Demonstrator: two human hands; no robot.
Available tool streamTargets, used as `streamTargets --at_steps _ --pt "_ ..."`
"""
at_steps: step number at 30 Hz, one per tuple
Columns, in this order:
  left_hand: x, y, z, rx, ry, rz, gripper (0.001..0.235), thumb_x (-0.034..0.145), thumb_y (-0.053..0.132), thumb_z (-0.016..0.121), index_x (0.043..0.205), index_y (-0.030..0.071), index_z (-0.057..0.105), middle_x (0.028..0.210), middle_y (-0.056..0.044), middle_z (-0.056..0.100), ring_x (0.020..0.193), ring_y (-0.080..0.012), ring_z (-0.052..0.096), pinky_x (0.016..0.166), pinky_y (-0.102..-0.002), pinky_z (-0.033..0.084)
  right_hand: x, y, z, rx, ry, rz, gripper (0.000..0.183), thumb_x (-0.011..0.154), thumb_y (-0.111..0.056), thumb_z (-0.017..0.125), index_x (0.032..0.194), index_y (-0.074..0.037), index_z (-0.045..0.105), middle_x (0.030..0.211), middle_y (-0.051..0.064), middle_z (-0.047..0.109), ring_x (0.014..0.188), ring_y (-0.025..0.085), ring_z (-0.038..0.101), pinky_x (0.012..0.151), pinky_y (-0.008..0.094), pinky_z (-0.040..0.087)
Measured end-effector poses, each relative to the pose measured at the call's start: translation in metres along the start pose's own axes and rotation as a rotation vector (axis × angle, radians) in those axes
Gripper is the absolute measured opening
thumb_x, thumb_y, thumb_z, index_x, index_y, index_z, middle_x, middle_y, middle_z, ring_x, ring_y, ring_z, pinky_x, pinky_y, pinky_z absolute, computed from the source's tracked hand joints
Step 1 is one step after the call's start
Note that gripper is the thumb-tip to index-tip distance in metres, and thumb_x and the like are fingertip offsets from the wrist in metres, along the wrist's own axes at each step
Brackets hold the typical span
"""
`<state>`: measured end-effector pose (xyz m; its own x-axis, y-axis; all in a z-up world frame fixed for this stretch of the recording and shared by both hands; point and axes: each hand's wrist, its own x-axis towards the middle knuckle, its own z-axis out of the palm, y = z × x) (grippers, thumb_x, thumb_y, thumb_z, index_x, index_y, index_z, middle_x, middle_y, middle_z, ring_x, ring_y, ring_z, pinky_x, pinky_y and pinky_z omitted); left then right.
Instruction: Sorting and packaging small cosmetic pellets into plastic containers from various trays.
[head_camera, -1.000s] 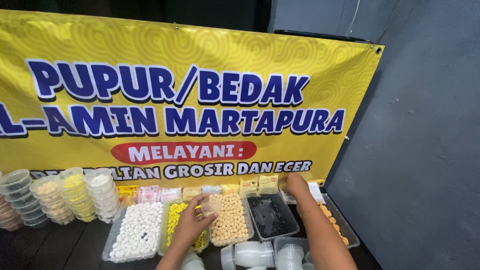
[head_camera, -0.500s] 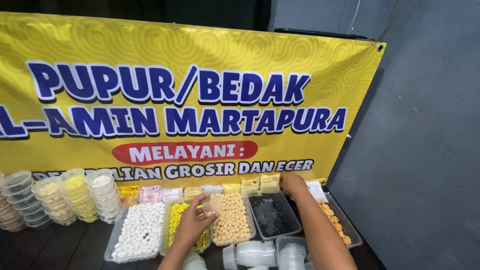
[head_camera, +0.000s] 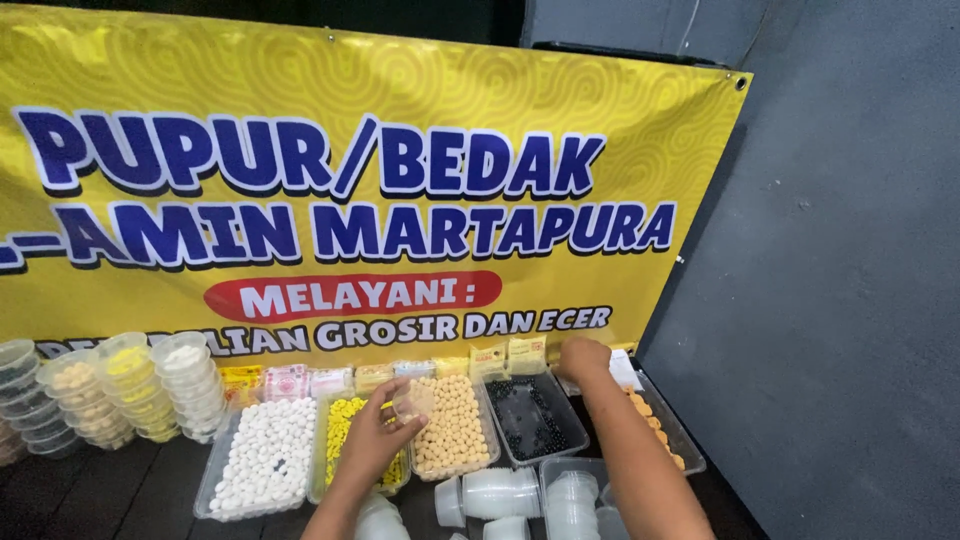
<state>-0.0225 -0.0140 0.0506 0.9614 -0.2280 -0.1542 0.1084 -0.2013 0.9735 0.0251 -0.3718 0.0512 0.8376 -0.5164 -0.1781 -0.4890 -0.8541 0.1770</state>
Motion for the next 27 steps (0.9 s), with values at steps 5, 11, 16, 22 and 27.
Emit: streamTargets --at_steps 5,11,16,22,27 --pt "0.008 -0.004 0.001 0.020 0.002 0.007 0.065 0.081 0.013 0.083 0.140 0.029 0.060 0.151 -0.006 0.058 0.129 -0.0251 0.065 0.099 -0.043 0.064 0.039 -0.009 0.022 -0.073 0.004 -0.051 0.042 0.097 -0.013 0.052 0.133 -0.033 0.059 0.127 0.000 0.070 0.115 0.024 0.067 0.095 0.040 0.050" --pt "0.006 -0.005 -0.001 0.049 0.002 -0.013 0.067 0.081 0.018 0.084 0.141 0.032 0.058 0.144 -0.008 0.065 0.122 -0.0240 0.071 0.098 -0.040 0.064 0.054 -0.007 0.032 0.075 0.071 -0.100 0.031 0.090 -0.009 0.052 0.113 -0.014 0.072 0.111 0.010 0.074 0.098 0.029 0.072 0.083 0.039 0.058" --pt "0.002 -0.002 -0.002 0.043 -0.010 -0.029 0.068 0.081 0.019 0.084 0.142 0.032 0.058 0.144 -0.010 0.065 0.124 -0.0261 0.070 0.100 -0.042 0.061 0.039 -0.001 0.014 0.238 0.159 -0.124 0.025 0.085 -0.002 0.058 0.093 -0.013 0.079 0.080 0.009 0.073 0.073 0.027 0.068 0.064 0.039 0.057" --pt "-0.002 0.004 -0.001 0.031 -0.003 -0.040 0.066 0.082 0.015 0.082 0.141 0.032 0.059 0.144 -0.009 0.064 0.124 -0.0268 0.070 0.099 -0.043 0.062 0.032 0.000 0.006 0.421 0.251 -0.076 0.018 0.078 -0.005 0.057 0.074 0.001 0.073 0.079 0.020 0.071 0.075 0.037 0.068 0.064 0.045 0.056" --pt "-0.001 0.003 0.000 0.038 -0.005 -0.042 0.067 0.083 0.013 0.082 0.142 0.032 0.057 0.143 -0.011 0.064 0.123 -0.0271 0.070 0.099 -0.042 0.063 0.033 0.000 0.028 0.144 0.479 -0.291 0.040 0.073 0.016 0.060 0.105 -0.008 0.060 0.076 0.012 0.068 0.064 0.032 0.065 0.053 0.043 0.051"
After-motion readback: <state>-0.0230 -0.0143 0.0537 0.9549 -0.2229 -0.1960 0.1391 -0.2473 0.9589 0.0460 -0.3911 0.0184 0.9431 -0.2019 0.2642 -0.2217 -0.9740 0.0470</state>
